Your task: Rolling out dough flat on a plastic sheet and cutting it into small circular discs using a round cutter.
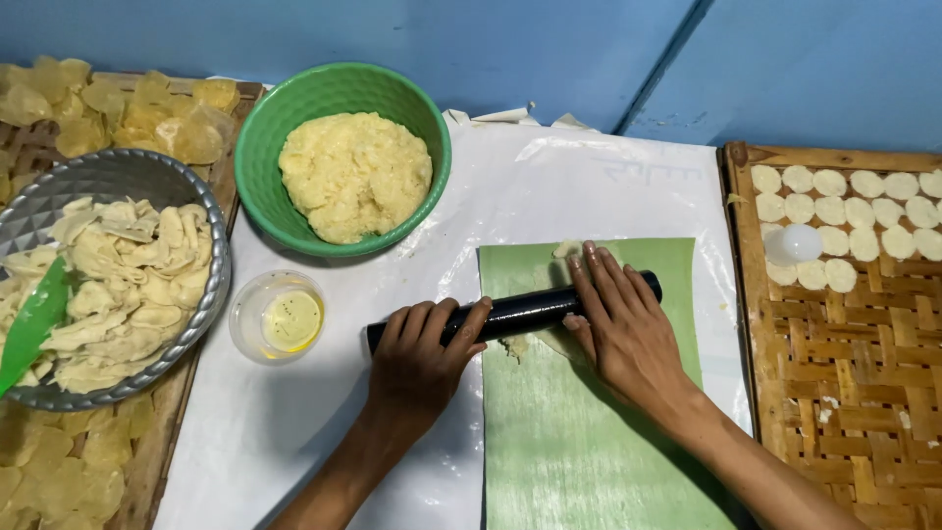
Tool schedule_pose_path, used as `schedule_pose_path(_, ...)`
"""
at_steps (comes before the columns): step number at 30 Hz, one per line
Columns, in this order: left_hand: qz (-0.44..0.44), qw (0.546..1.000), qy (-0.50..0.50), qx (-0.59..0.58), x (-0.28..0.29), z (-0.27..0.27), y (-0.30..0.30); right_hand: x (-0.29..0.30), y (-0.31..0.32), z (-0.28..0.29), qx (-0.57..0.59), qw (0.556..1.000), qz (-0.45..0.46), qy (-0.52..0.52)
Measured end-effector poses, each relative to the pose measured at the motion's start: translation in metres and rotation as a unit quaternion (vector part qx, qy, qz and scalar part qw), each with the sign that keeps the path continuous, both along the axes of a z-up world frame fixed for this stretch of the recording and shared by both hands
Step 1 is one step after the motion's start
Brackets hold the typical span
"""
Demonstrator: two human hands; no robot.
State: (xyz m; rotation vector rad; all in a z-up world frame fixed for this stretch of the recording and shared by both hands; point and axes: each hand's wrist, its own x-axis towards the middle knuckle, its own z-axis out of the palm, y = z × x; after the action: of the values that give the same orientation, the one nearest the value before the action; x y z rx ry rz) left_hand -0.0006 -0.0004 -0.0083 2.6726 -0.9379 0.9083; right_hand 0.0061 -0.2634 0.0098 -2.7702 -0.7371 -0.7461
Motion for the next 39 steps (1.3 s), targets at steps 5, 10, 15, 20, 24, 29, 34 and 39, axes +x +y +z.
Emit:
schedule_pose_path(5,0.013,0.999,0.047,-0.001,-0.005,-0.011,-0.001,-0.001,-0.001,-0.007,-0.002,1.0,-0.011,0.029)
schedule_pose_path(10,0.038,0.997,0.069,-0.006,0.005,0.0,-0.007,0.018,-0.004,-0.012,-0.026,0.997,-0.028,0.065)
schedule_pose_path(15,0.056,0.994,0.077,-0.054,0.036,0.016,-0.015,0.048,0.003,0.007,-0.079,0.953,-0.095,0.278)
schedule_pose_path(20,0.065,0.995,0.061,-0.039,0.036,0.007,-0.014,0.041,0.003,0.004,-0.052,0.962,-0.088,0.251)
schedule_pose_path(24,0.079,0.992,0.064,0.077,-0.008,0.012,-0.009,0.002,-0.006,-0.008,-0.035,0.987,-0.032,0.155)
schedule_pose_path(29,0.048,0.995,0.085,0.021,-0.02,0.014,-0.002,-0.015,-0.009,-0.005,-0.031,0.989,-0.009,0.143)
schedule_pose_path(34,0.039,0.997,0.065,0.015,-0.009,0.016,-0.003,0.003,-0.007,0.007,-0.018,0.995,-0.011,0.094)
schedule_pose_path(39,0.051,0.996,0.063,0.023,0.003,-0.011,-0.002,0.021,-0.007,-0.018,-0.043,0.998,-0.038,0.034)
